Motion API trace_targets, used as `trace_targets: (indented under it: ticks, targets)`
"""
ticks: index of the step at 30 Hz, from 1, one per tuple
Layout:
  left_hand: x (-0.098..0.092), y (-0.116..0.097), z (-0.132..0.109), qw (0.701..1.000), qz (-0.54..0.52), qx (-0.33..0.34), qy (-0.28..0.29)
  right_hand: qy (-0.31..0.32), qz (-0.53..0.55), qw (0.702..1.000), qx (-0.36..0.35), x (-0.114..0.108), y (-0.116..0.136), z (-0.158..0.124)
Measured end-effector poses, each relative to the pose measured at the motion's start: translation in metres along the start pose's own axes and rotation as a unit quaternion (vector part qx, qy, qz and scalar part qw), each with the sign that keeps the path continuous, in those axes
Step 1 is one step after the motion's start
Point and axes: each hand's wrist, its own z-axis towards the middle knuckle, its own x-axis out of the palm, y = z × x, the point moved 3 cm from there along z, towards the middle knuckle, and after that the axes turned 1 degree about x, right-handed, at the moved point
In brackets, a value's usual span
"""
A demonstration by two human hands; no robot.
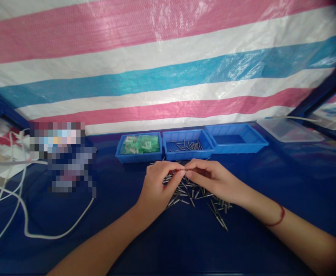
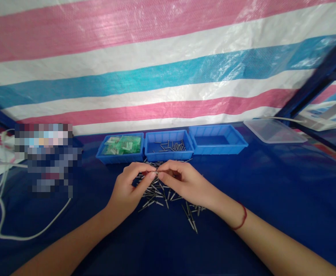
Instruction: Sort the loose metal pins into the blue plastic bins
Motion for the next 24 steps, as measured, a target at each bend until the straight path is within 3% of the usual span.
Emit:
trace_targets:
  ticks: [9,13,17,24]
  targets:
    - [0.001,0.004,0.0,0.999,0.039,-0.003,-0.007,-0.08,0.04,0.995,-0.04,-0.006,-0.001,0.0]
    - [0.007,0.007,-0.001,0.998,0.055,-0.004,0.031,-0.079,-0.06,0.991,-0.093,-0.006,0.003,-0.003]
    - [0.011,0.007,-0.003,0.996,0.067,0.003,0.062,-0.093,-0.199,0.96,-0.174,-0.006,0.015,-0.004]
    - [0.011,0.013,-0.005,0.996,0.082,-0.014,0.032,-0.217,-0.288,0.912,-0.194,-0.025,0.026,0.023]
